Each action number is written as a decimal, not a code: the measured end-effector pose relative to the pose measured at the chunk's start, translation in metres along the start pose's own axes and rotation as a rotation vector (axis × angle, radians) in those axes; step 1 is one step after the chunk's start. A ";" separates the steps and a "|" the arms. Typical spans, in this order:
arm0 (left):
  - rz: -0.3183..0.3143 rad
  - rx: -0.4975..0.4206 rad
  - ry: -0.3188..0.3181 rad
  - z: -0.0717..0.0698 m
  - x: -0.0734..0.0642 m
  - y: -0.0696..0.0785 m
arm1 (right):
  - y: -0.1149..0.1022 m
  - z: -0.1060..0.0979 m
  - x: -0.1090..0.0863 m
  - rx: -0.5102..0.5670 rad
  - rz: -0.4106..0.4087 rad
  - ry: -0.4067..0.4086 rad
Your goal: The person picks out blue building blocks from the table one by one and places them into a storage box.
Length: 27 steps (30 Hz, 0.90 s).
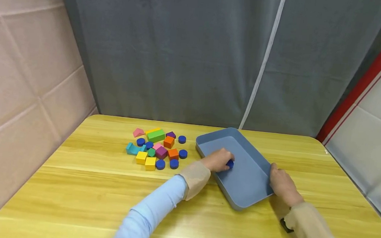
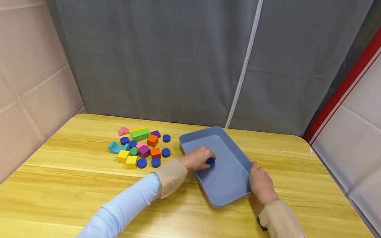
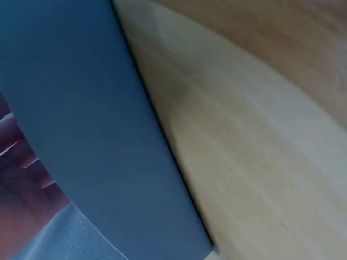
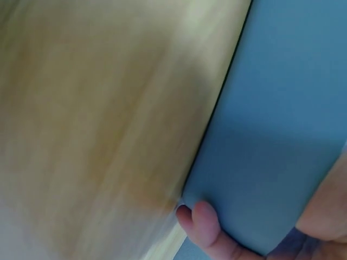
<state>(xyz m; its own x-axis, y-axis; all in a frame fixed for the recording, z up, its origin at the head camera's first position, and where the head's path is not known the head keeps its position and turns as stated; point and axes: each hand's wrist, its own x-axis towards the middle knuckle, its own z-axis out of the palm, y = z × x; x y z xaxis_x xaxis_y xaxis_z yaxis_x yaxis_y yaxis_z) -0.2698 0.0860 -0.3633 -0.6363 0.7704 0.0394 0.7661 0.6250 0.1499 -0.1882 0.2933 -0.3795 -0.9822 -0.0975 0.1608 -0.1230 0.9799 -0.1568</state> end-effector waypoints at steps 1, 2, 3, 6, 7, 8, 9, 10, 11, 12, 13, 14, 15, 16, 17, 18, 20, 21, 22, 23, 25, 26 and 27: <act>-0.002 -0.002 -0.010 0.001 0.000 0.000 | 0.000 0.000 0.000 0.001 0.002 0.000; -0.005 -0.007 -0.022 0.002 0.000 0.000 | 0.000 0.000 0.000 0.002 0.001 0.004; -0.005 -0.011 -0.030 0.002 0.000 0.000 | -0.001 0.000 0.000 0.001 0.000 0.002; -0.003 -0.021 -0.048 0.003 0.000 0.000 | -0.001 0.001 0.000 -0.010 -0.007 0.005; -0.001 -0.022 -0.051 0.003 -0.001 0.000 | -0.001 0.001 0.000 -0.014 -0.010 0.008; -0.003 -0.027 -0.058 0.003 -0.001 0.000 | -0.001 0.001 0.000 -0.019 -0.013 0.011; -0.003 -0.028 -0.060 0.004 -0.001 0.000 | -0.001 0.002 0.000 -0.023 -0.013 0.010; -0.004 -0.030 -0.063 0.004 -0.001 0.000 | -0.001 0.002 0.000 -0.025 -0.015 0.015; -0.007 -0.029 -0.063 0.005 -0.001 0.000 | -0.001 0.002 0.000 -0.027 -0.016 0.020; -0.011 -0.033 -0.066 0.005 0.000 0.001 | -0.001 0.002 0.000 -0.027 -0.016 0.025; -0.015 -0.034 -0.071 0.005 -0.001 0.001 | -0.002 0.002 0.000 -0.028 -0.017 0.030; -0.020 -0.036 -0.074 0.006 -0.001 0.001 | -0.002 0.002 -0.001 -0.028 -0.017 0.033; -0.023 -0.038 -0.076 0.006 -0.001 0.001 | -0.002 0.002 -0.001 -0.028 -0.018 0.033; -0.026 -0.040 -0.079 0.006 -0.001 0.002 | -0.003 0.002 -0.001 -0.029 -0.017 0.033; -0.028 -0.042 -0.082 0.006 -0.001 0.002 | -0.003 0.002 -0.001 -0.030 -0.016 0.029; -0.029 -0.044 -0.087 0.006 -0.002 0.002 | -0.003 0.002 0.000 -0.030 -0.016 0.025; -0.026 -0.042 -0.088 0.005 -0.002 0.002 | -0.003 0.002 0.000 -0.031 -0.015 0.011; -0.024 -0.041 -0.087 0.005 -0.002 0.002 | -0.003 0.002 0.000 -0.030 -0.015 0.005; -0.021 -0.040 -0.082 0.004 -0.003 0.002 | -0.003 0.002 0.000 -0.033 -0.016 0.002; -0.018 -0.040 -0.077 0.004 -0.004 0.001 | -0.002 0.003 0.000 -0.034 -0.019 0.003; -0.012 -0.040 -0.068 0.003 -0.005 0.001 | -0.002 0.003 0.001 -0.036 -0.021 0.006; -0.008 -0.041 -0.065 0.003 -0.006 0.001 | -0.001 0.003 0.001 -0.037 -0.022 0.010; -0.007 -0.047 -0.063 0.002 -0.007 0.001 | -0.001 0.004 0.001 -0.040 -0.024 0.012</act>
<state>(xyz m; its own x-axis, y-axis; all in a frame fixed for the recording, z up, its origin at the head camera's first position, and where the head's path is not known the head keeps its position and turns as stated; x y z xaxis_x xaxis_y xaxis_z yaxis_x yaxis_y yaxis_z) -0.2645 0.0817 -0.3657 -0.6335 0.7734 -0.0235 0.7557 0.6250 0.1960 -0.1896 0.2915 -0.3827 -0.9772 -0.1195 0.1753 -0.1407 0.9835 -0.1139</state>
